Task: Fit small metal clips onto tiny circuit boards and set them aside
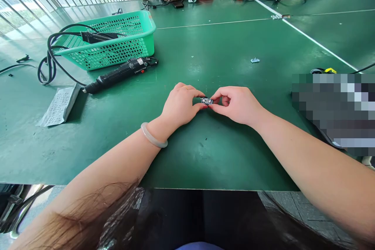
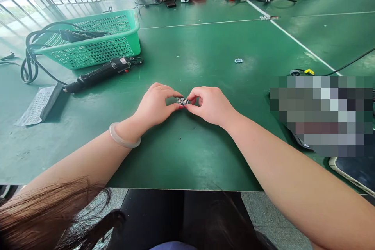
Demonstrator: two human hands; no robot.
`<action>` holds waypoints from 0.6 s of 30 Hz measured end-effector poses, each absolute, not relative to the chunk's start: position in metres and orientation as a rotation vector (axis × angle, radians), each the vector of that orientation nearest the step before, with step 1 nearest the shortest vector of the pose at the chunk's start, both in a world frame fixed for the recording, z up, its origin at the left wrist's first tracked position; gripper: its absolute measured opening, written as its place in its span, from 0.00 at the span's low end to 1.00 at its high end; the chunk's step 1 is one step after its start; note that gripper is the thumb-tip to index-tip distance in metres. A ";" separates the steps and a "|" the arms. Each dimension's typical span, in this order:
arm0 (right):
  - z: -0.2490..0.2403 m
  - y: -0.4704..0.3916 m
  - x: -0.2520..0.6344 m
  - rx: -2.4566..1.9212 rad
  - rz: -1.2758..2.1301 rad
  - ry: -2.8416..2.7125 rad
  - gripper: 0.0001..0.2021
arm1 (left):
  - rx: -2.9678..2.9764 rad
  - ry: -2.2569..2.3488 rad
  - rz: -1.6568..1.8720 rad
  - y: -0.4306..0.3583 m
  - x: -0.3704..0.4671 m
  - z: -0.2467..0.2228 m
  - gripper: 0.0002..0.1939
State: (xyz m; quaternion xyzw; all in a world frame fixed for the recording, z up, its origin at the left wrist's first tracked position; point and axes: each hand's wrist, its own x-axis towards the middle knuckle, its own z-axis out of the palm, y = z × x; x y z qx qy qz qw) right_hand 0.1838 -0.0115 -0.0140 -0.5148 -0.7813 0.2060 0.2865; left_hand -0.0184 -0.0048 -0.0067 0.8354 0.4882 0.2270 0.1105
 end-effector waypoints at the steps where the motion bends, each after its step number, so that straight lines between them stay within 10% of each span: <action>1: -0.014 -0.011 0.184 -1.378 0.545 -2.086 0.06 | 2.454 1.436 0.666 -0.005 -0.018 -0.007 0.13; 18: -0.028 -0.004 0.177 -1.364 0.439 -2.178 0.05 | 2.375 1.560 0.619 -0.003 -0.020 -0.009 0.09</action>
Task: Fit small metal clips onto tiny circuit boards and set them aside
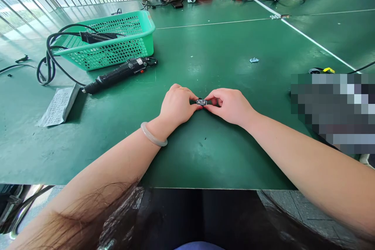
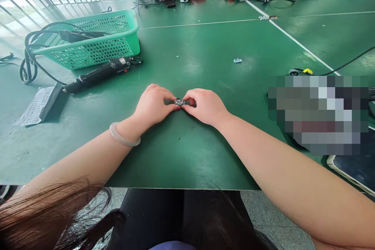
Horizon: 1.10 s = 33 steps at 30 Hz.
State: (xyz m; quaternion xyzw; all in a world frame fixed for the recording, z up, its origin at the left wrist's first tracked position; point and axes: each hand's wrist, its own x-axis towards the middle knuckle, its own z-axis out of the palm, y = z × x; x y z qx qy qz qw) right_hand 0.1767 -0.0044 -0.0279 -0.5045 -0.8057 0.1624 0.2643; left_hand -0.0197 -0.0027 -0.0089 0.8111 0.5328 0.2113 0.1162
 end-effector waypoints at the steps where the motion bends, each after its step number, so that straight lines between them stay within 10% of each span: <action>1: -0.028 -0.004 0.177 -1.366 0.436 -2.184 0.05 | 2.367 1.568 0.614 -0.003 -0.020 -0.009 0.09; 18: -0.026 -0.006 0.176 -1.356 0.420 -2.153 0.06 | 2.321 1.553 0.674 -0.004 -0.021 -0.008 0.09; 26: -0.023 -0.010 0.172 -1.302 0.406 -2.030 0.09 | 1.419 1.215 0.772 -0.010 -0.010 -0.001 0.20; 33: -0.020 -0.017 0.162 -1.303 0.393 -2.016 0.04 | 0.958 1.043 0.833 -0.017 -0.007 0.002 0.10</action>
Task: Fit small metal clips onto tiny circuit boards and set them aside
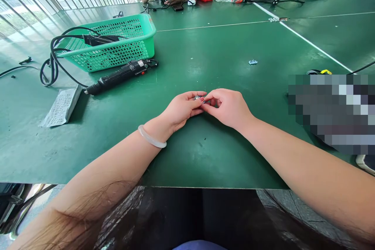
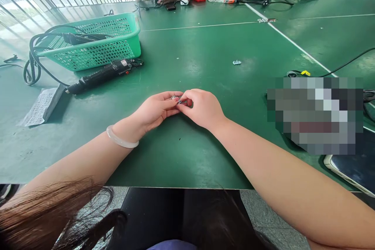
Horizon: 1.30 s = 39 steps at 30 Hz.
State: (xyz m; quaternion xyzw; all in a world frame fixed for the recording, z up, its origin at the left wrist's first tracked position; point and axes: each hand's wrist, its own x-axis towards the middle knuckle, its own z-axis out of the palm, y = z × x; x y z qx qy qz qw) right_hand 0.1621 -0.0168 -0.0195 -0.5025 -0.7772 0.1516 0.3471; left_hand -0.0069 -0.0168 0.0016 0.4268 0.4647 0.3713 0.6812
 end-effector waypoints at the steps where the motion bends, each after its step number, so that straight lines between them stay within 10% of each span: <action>1: -0.020 -0.017 0.161 -1.307 0.401 -2.012 0.04 | 0.941 1.037 0.833 -0.017 -0.008 0.002 0.10; 16: -0.020 -0.021 0.165 -1.342 0.594 -1.989 0.12 | 1.109 1.565 0.912 -0.061 -0.125 0.024 0.12; 27: -0.024 -0.018 0.166 -1.359 0.602 -2.024 0.13 | 2.156 2.361 -0.212 -0.122 -0.225 0.022 0.29; 39: -0.022 -0.018 0.167 -1.427 0.623 -2.025 0.13 | 1.907 2.530 -0.008 -0.111 -0.238 0.030 0.18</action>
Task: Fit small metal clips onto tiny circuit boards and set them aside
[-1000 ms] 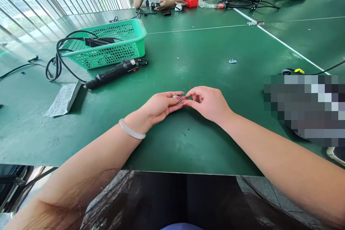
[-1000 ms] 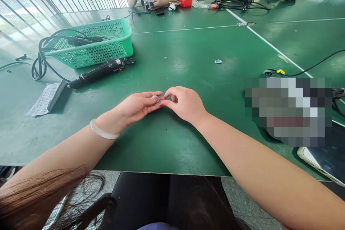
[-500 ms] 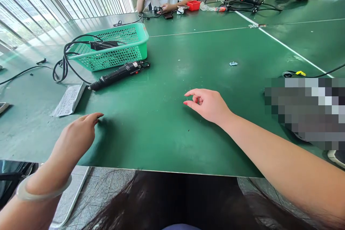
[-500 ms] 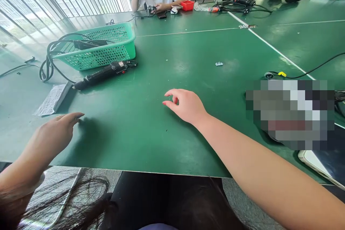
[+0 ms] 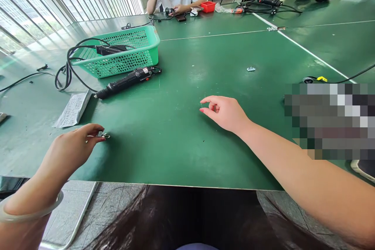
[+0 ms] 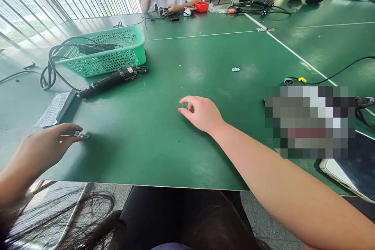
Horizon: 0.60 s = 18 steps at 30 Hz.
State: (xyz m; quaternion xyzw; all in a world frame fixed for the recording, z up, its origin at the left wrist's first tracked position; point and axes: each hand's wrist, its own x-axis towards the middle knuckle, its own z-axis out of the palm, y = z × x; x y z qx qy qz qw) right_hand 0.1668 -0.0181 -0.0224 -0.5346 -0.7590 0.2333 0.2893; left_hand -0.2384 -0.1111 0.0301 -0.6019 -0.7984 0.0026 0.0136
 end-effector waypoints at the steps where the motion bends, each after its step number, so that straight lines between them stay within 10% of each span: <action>1: -0.022 -0.018 0.167 -1.428 0.630 -2.027 0.13 | -1.874 -2.489 0.027 -0.111 -0.238 0.031 0.18; 18: -0.019 -0.019 0.167 -1.441 0.646 -2.039 0.14 | -1.961 -2.374 0.312 -0.107 -0.235 0.038 0.25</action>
